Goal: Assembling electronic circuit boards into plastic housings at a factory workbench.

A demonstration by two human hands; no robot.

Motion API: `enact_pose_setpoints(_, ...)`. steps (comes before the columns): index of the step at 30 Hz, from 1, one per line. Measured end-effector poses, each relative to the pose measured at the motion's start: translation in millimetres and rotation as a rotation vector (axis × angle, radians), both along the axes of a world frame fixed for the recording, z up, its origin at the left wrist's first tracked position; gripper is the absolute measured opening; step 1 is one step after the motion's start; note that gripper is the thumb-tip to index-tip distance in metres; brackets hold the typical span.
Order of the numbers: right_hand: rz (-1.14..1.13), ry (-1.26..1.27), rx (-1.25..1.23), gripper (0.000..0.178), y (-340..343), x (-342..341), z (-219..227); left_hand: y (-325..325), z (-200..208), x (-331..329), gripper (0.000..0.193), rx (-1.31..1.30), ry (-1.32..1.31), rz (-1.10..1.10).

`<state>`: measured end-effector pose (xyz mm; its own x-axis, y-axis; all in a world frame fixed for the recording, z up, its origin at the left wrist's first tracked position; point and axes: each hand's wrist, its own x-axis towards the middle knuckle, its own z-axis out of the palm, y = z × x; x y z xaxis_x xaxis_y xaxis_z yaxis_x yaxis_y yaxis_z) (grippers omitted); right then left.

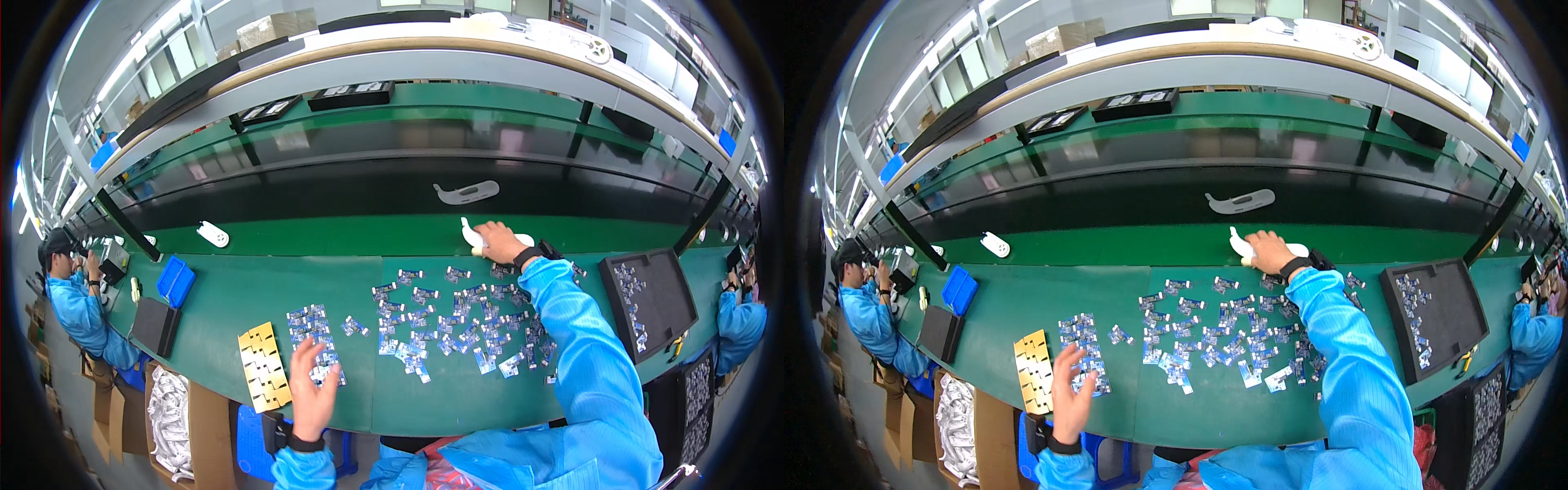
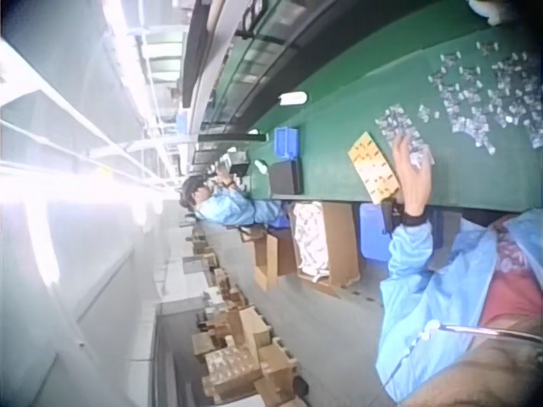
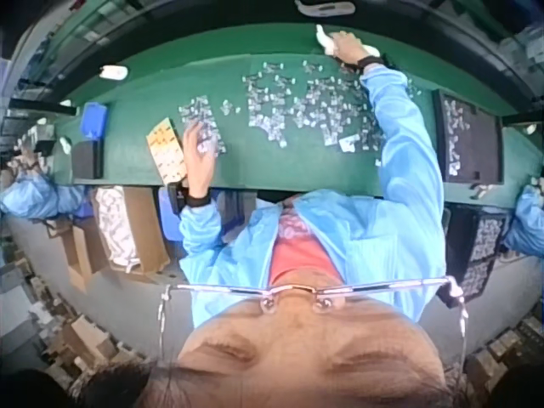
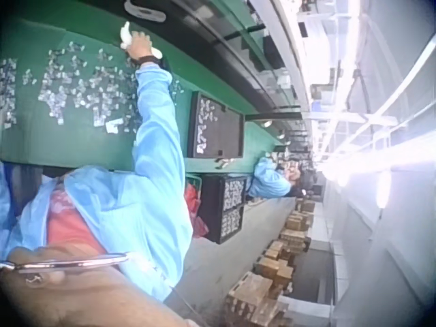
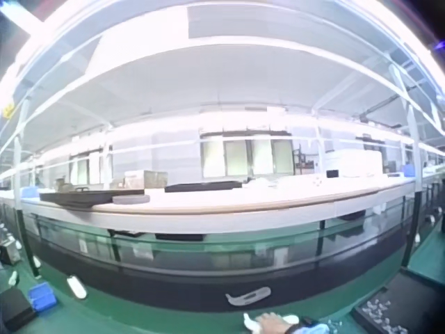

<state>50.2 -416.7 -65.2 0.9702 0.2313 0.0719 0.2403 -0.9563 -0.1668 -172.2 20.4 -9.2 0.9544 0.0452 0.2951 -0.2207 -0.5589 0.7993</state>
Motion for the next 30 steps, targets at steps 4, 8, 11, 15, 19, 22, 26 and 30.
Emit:
enact_pose_setpoints(4,0.106,-0.158,0.044,0.042,-20.7,4.3,9.9,-44.3,11.3,-32.1,0.035,-0.207,0.058,-0.080)
enact_pose_setpoints(8,0.075,-0.110,0.340,0.034,-24.6,-24.8,73.8,-88.2,9.7,-47.1,0.032,-0.495,0.146,-0.266)
enact_pose_setpoints(11,0.259,0.090,0.840,0.031,-6.9,-84.0,123.4,-117.3,0.3,-50.4,0.045,-0.706,0.246,-0.386)
enact_pose_setpoints(15,0.263,0.589,1.406,0.042,50.1,-177.6,121.6,-155.8,-8.5,-44.9,0.065,-0.954,0.337,-0.630)
enact_pose_setpoints(19,0.257,0.627,1.116,0.040,79.4,-242.6,105.0,-177.5,-7.0,-51.5,0.064,-1.228,0.693,-0.838)
enact_pose_setpoints(22,0.458,0.579,0.769,0.040,66.3,-232.7,107.6,-168.5,-19.7,-65.6,0.041,-1.142,0.800,-0.737)
enact_pose_setpoints(26,0.281,0.134,0.354,0.026,52.9,-166.2,84.8,-147.9,-39.5,-75.6,0.053,-1.220,0.790,-0.546)
enact_pose_setpoints(30,0.197,-0.181,0.213,0.020,57.1,-102.4,39.5,-140.1,-42.7,-74.3,0.049,-1.294,0.767,-0.493)
